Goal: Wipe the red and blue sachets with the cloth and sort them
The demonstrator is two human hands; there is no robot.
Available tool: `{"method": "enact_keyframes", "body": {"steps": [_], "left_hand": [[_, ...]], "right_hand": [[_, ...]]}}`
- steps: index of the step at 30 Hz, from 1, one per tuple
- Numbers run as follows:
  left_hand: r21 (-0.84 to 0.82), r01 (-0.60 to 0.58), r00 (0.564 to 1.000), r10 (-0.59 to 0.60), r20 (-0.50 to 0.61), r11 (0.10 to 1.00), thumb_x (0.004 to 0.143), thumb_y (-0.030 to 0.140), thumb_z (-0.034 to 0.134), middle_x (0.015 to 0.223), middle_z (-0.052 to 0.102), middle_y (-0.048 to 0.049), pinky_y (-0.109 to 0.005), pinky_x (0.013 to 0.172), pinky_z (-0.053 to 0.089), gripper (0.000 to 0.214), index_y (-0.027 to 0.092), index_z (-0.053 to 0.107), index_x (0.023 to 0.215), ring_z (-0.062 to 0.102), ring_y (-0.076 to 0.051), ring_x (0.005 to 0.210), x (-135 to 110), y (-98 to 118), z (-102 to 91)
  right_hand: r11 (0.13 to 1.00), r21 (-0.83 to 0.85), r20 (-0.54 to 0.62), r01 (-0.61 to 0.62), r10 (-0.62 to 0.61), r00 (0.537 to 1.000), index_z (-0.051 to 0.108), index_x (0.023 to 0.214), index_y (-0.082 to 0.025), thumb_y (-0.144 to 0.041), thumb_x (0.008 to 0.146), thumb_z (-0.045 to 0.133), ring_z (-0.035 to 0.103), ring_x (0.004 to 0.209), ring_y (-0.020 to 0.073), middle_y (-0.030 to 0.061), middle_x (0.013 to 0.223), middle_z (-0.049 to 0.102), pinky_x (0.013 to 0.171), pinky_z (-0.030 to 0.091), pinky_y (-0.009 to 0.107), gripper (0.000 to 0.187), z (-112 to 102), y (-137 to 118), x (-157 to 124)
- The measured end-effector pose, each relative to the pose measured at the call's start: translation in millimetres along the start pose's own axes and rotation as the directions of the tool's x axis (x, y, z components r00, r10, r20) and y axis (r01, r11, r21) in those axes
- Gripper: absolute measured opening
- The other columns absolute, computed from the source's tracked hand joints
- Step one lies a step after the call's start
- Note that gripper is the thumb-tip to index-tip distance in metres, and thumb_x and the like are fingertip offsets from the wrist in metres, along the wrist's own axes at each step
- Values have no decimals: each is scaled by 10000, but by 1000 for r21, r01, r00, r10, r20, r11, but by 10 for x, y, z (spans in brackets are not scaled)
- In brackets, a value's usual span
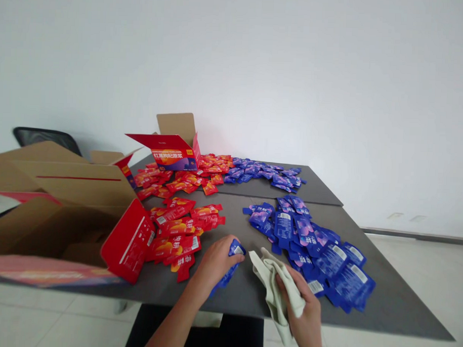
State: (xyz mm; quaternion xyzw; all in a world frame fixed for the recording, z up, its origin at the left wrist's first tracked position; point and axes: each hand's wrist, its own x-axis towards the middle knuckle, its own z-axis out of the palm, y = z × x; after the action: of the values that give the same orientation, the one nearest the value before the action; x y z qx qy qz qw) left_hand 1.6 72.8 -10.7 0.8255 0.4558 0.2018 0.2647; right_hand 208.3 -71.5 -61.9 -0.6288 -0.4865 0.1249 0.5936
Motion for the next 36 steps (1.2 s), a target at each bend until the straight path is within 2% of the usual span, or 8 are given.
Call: {"method": "enact_keyframes", "body": {"steps": [3,8,12,16,24,30,33,36], "left_hand": [[-92,-82,994,74,-86,992,921,242,698,977,733,-29,-311,849,496,25,218,703,917,694,-209,954,-35,85,-105],[-304,-300,937,219,-273,904,938,261,722,883,726,-13,-290,792,503,84,216,733,868,685,-176,856,-137,132,-172],[-198,-446,845,338,-416,873,934,323,756,879,736,-19,-326,839,481,123,220,752,867,670,-179,861,-212,108,-127],[-155,-541,787,432,-440,827,958,317,725,835,721,-18,-302,777,491,154,208,754,855,642,-157,795,-365,70,-73],[-145,-513,837,456,-301,846,969,286,703,888,718,-28,-298,780,535,104,218,746,903,648,-166,837,-929,-231,88],[-136,-426,902,408,-138,895,1016,280,621,923,731,-41,-318,799,568,176,240,763,921,651,-196,905,-1137,-415,164],[-124,-439,898,431,-91,890,1011,240,620,949,729,-31,-364,952,555,144,238,745,940,655,-192,944,-1179,-474,141],[-74,-447,894,445,-47,891,1008,160,590,982,714,-13,-470,1165,414,172,253,726,959,658,-186,996,-1233,-514,111]], "right_hand": [[1000,-6,2,8,-8,1000,813,1119,-279,-415,879,732,763,1039,342,103,1147,802,907,638,464,287,-2,-12,2],[1000,-17,-17,4,-4,1000,807,1129,-268,-427,873,739,756,1052,354,113,1162,796,918,630,487,309,1,49,-12],[1000,-4,-28,9,-9,1000,802,1141,-262,-413,877,740,753,1059,349,118,1169,794,932,620,489,311,13,84,-25],[1000,0,-47,10,-10,999,804,1134,-258,-389,879,745,753,1054,336,114,1156,796,930,618,475,294,16,82,-26],[999,16,-64,34,-33,997,808,1136,-248,-358,880,754,756,1045,328,122,1164,797,924,616,476,284,32,-47,-10],[1000,13,-53,21,-20,998,785,1187,-266,-341,908,735,733,1092,308,107,1209,777,958,597,468,294,48,9,-35],[1000,5,-53,14,-14,998,779,1196,-269,-336,911,739,726,1097,302,103,1209,772,971,584,470,296,63,33,-47],[1000,8,-44,11,-10,999,778,1196,-277,-335,912,743,723,1102,296,99,1217,769,980,574,468,293,73,23,-49]]}}
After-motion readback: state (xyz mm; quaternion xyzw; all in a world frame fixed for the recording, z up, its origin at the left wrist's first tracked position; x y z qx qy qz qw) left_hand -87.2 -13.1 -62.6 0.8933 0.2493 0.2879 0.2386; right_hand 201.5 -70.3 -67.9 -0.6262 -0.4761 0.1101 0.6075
